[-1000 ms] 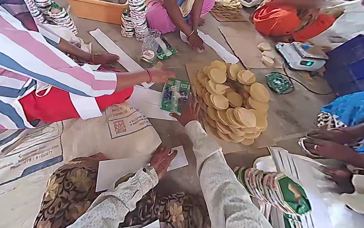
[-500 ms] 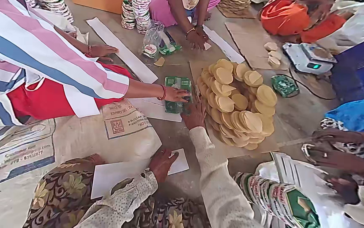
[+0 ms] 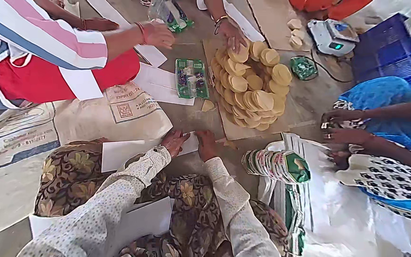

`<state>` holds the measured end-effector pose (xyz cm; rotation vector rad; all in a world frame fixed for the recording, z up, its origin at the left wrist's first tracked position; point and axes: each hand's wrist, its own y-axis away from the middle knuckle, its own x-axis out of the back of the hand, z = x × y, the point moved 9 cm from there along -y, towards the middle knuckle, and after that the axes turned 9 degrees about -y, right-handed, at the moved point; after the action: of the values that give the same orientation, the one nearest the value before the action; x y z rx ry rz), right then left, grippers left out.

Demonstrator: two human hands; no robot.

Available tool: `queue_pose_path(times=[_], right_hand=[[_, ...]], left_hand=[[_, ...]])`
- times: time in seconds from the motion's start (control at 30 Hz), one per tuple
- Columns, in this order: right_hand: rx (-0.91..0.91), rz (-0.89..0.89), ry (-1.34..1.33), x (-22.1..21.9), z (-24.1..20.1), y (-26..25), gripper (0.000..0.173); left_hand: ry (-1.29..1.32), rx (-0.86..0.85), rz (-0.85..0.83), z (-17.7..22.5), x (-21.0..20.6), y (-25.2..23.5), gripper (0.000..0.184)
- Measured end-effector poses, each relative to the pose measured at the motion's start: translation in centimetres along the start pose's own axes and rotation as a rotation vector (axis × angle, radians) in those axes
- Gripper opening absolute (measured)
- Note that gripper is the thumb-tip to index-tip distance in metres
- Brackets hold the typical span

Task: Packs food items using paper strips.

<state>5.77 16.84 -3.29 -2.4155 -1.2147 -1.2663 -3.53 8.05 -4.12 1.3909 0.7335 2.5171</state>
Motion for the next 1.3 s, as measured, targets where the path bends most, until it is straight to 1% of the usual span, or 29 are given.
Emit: queue_pose_path(times=[0.07, 0.1, 0.17, 0.2, 0.27, 0.3, 0.4, 0.47, 0.57, 0.67, 0.77, 0.8, 0.87, 0.93, 1.07, 1.13, 1.17, 1.2, 1.27, 1.3], right_hand=[[0.017, -0.119, 0.258, -1.2, -0.4, 1.7, 0.067], [0.043, -0.146, 0.347, -1.6, -0.6, 2.9, 0.07], [0.058, -0.165, 0.395, -1.7, -0.4, 4.9, 0.066], [0.044, -0.17, 0.382, -1.5, -0.4, 5.4, 0.06], [-0.036, -0.17, 0.335, -0.7, -0.6, 5.3, 0.046], [-0.088, -0.191, 0.328, -0.5, -0.9, 4.9, 0.049], [-0.139, -0.245, 0.39, -1.2, -1.5, 2.6, 0.081], [-0.143, -0.268, 0.477, -2.0, -1.5, 1.8, 0.09], [-0.131, -0.255, 0.454, -2.3, -1.2, 3.6, 0.086], [-0.174, -0.238, 0.377, -1.6, -1.1, 6.5, 0.08], [-0.176, -0.198, 0.353, -1.5, -0.7, 7.1, 0.076], [-0.171, -0.201, 0.335, -1.8, -0.3, 6.9, 0.078], [-0.156, -0.205, 0.312, -2.4, 0.6, 6.7, 0.086], [-0.136, -0.219, 0.333, -2.5, 1.4, 7.5, 0.085], [-0.153, -0.316, 0.349, -0.9, 1.3, 9.5, 0.068], [-0.14, -0.238, 0.301, 0.2, 0.5, 8.8, 0.06], [-0.134, -0.205, 0.296, 0.4, 0.2, 8.2, 0.063], [-0.134, -0.195, 0.311, 0.3, 0.1, 7.6, 0.07], [-0.116, -0.228, 0.387, -1.2, 0.2, 7.1, 0.084], [-0.107, -0.251, 0.411, -1.9, 0.0, 7.4, 0.086]], left_hand=[[0.02, -0.007, 0.003, -0.1, -0.4, 0.0, 0.077], [0.009, -0.008, -0.004, 0.0, -0.4, 0.0, 0.077], [-0.007, 0.0, -0.011, 0.1, -0.2, 0.1, 0.077], [-0.011, 0.003, -0.01, 0.2, -0.1, 0.1, 0.077], [-0.015, 0.006, -0.016, 0.2, -0.2, 0.1, 0.077], [-0.028, 0.007, -0.024, 0.3, -0.2, 0.1, 0.077], [-0.043, 0.012, -0.028, 0.3, -0.2, 0.2, 0.076], [-0.034, 0.012, -0.014, 0.2, -0.1, 0.2, 0.076], [-0.027, 0.016, -0.02, 0.3, 0.0, 0.4, 0.076], [-0.038, 0.01, -0.015, 0.5, 0.1, 0.5, 0.077], [-0.05, 0.013, -0.012, 0.4, -0.2, 0.4, 0.075], [-0.053, 0.014, -0.012, 0.4, -0.2, 0.4, 0.074], [-0.058, 0.01, -0.017, 0.5, 0.0, 0.4, 0.072], [-0.065, 0.006, -0.02, 0.5, 0.1, 0.4, 0.073], [-0.074, 0.011, -0.006, 0.7, 0.2, 0.4, 0.074], [-0.09, 0.023, -0.012, 0.6, 0.1, 0.5, 0.075], [-0.098, 0.026, -0.013, 0.5, -0.1, 0.5, 0.076], [-0.1, 0.025, -0.007, 0.5, 0.0, 0.3, 0.076], [-0.094, 0.027, 0.002, 0.5, -0.1, 0.3, 0.076], [-0.096, 0.03, 0.0, 0.4, -0.1, 0.3, 0.076]])
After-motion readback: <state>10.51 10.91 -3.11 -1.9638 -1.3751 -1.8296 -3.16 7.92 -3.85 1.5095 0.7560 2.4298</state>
